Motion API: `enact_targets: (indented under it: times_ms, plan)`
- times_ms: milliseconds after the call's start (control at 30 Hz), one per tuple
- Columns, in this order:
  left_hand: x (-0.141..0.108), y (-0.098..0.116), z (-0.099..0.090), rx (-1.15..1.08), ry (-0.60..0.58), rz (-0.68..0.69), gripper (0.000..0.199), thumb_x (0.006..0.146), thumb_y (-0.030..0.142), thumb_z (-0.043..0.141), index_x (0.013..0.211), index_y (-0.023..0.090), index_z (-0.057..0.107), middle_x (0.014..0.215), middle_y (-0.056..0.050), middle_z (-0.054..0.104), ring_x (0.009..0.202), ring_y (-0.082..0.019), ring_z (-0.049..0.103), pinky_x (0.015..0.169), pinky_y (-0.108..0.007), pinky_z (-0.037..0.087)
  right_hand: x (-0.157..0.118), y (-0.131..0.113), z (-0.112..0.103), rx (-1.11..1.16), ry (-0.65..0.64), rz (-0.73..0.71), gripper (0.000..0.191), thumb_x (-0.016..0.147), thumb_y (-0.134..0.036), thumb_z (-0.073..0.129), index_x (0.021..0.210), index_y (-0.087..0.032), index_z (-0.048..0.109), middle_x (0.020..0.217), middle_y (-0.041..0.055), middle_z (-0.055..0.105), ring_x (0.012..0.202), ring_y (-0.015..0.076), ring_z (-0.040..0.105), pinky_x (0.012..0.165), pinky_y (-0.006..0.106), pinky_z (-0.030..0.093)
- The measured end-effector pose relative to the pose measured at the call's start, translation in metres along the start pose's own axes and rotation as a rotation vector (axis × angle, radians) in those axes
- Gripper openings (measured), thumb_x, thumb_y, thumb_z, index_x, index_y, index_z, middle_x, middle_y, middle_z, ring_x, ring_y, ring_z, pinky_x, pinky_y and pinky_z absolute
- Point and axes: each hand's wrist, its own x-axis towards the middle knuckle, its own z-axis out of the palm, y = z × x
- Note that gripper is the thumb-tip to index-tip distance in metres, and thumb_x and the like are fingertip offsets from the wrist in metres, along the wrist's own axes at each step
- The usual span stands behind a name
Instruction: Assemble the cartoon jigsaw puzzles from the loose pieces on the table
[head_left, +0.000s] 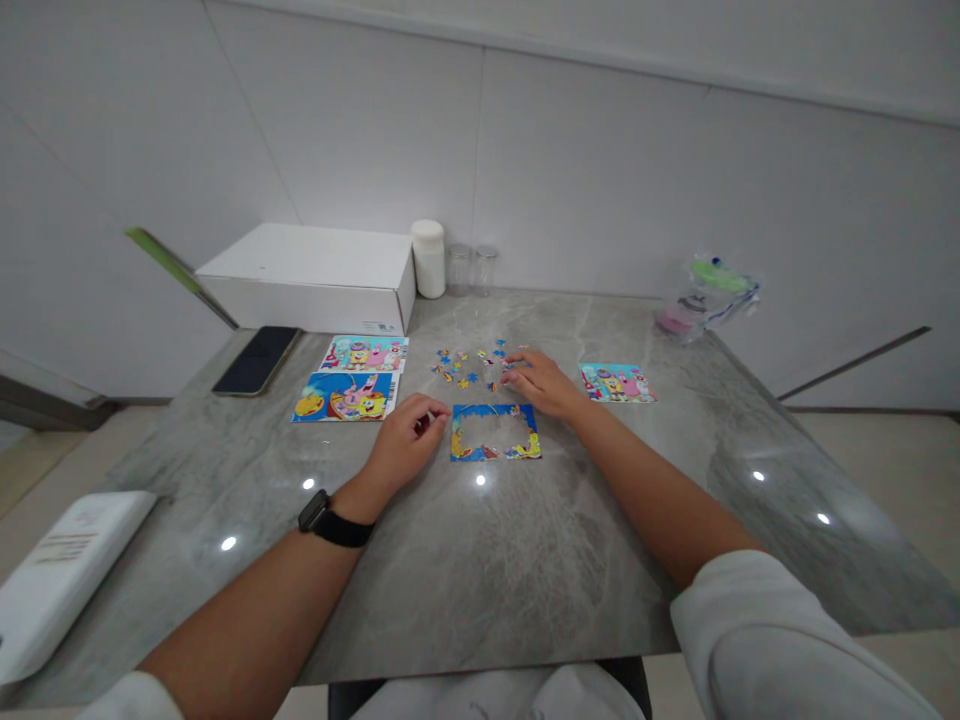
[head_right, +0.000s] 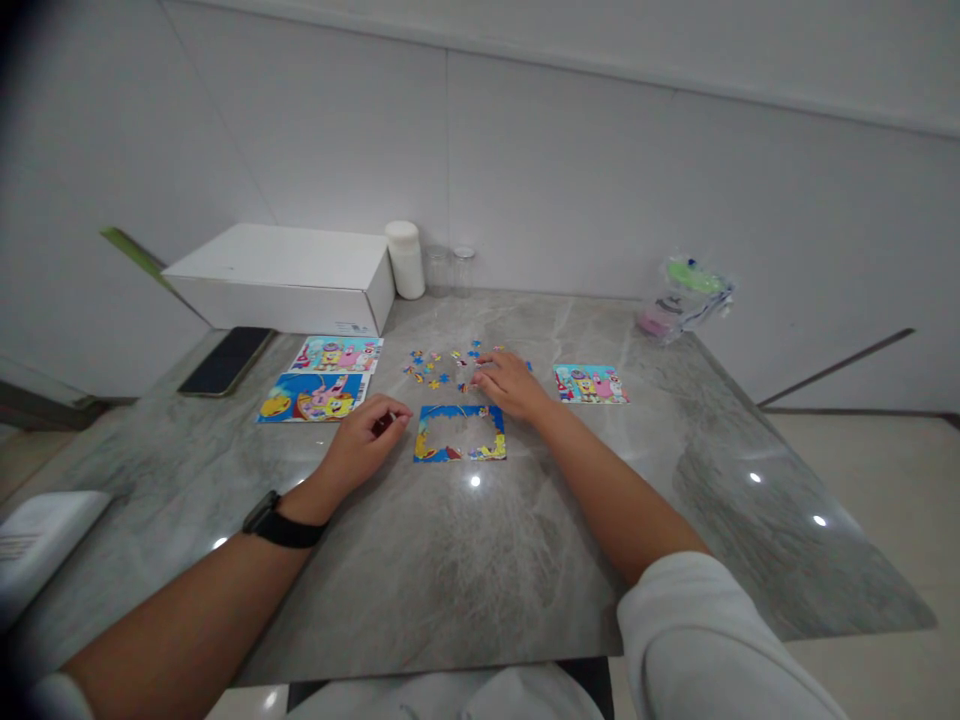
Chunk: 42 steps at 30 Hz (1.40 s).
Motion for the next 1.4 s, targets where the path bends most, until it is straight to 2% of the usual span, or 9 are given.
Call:
enact_targets:
  times_ms: [167,300,400,533,700,867,1100,1200,1400]
  plan:
    - [-0.001,0.001,0.0,-0.03,-0.001,0.028,0.015,0.098,0.026,0.057,0.095,0.021,0.071,0.092,-0.003,0.067,0.075,-0.015,0.058,0.071,-0.03,0.048,-0.002,-0.009,0.013,0.02,-0.016,-0.037,0.059,0.111,-0.056,0.029,0.121,-0.027,0.08,0.147,0.0125,0.061,0.137,0.0292,0.054,0.119,0.053,0.039]
    - [-0.001,0.003,0.0,-0.037,-0.006,0.029,0.015,0.098,0.024,0.057,0.095,0.021,0.071,0.092,-0.003,0.067,0.076,-0.015,0.058,0.072,-0.03,0.048,-0.01,0.0,0.01,0.006,0.108,0.03,0.06,0.112,-0.055,0.027,0.122,-0.029,0.08,0.142,0.0115,0.063,0.137,0.0282,0.053,0.119,0.051,0.038]
    - [-0.001,0.003,0.0,-0.036,-0.019,0.026,0.015,0.098,0.024,0.058,0.095,0.021,0.072,0.091,-0.002,0.067,0.075,-0.016,0.058,0.072,-0.031,0.048,-0.014,0.007,0.008,-0.025,0.1,0.052,0.057,0.111,-0.055,0.03,0.117,-0.031,0.082,0.139,0.01,0.065,0.135,0.0281,0.054,0.117,0.051,0.039]
    - [0.0,0.004,0.0,-0.035,-0.014,0.032,0.015,0.098,0.025,0.058,0.095,0.021,0.072,0.09,-0.003,0.066,0.075,-0.015,0.058,0.072,-0.03,0.047,-0.015,0.013,0.009,-0.007,0.121,0.056,0.055,0.112,-0.05,0.034,0.11,-0.027,0.084,0.134,0.0096,0.069,0.128,0.027,0.059,0.114,0.047,0.042]
    - [-0.001,0.003,0.0,-0.037,-0.009,0.035,0.014,0.098,0.024,0.058,0.096,0.02,0.072,0.091,-0.003,0.066,0.076,-0.015,0.058,0.072,-0.03,0.047,-0.013,0.015,0.01,-0.091,0.165,0.125,0.048,0.111,-0.043,0.037,0.116,-0.025,0.081,0.128,0.0108,0.071,0.123,0.0268,0.061,0.112,0.046,0.042]
    - [-0.001,0.001,0.001,-0.033,-0.021,0.032,0.015,0.098,0.025,0.058,0.097,0.021,0.072,0.092,-0.003,0.067,0.076,-0.015,0.058,0.073,-0.031,0.047,-0.013,0.012,0.011,-0.169,0.111,0.155,0.042,0.109,-0.04,0.043,0.114,-0.026,0.083,0.132,0.0111,0.07,0.125,0.0288,0.059,0.113,0.049,0.04]
    - [0.0,0.002,0.001,-0.037,-0.023,0.027,0.015,0.097,0.025,0.058,0.097,0.021,0.072,0.093,-0.003,0.068,0.077,-0.016,0.059,0.073,-0.031,0.048,-0.006,0.014,0.009,-0.17,0.177,0.244,0.024,0.098,-0.037,0.065,0.109,-0.026,0.082,0.129,0.011,0.07,0.121,0.0288,0.062,0.11,0.048,0.045]
    - [0.0,0.002,0.002,-0.04,-0.019,0.023,0.014,0.097,0.025,0.059,0.096,0.021,0.072,0.093,-0.003,0.068,0.076,-0.016,0.059,0.072,-0.031,0.048,0.002,0.015,0.007,-0.214,0.111,0.296,0.021,0.094,-0.036,0.069,0.107,-0.028,0.083,0.131,0.0093,0.069,0.122,0.0288,0.062,0.11,0.047,0.046]
    - [-0.001,0.002,0.002,-0.044,-0.008,0.036,0.013,0.097,0.025,0.059,0.095,0.021,0.072,0.091,-0.003,0.066,0.078,-0.016,0.059,0.074,-0.031,0.048,0.022,0.013,-0.004,-0.314,-0.128,0.349,0.02,0.094,-0.04,0.072,0.107,-0.031,0.083,0.136,0.0077,0.068,0.125,0.0274,0.062,0.109,0.042,0.046]
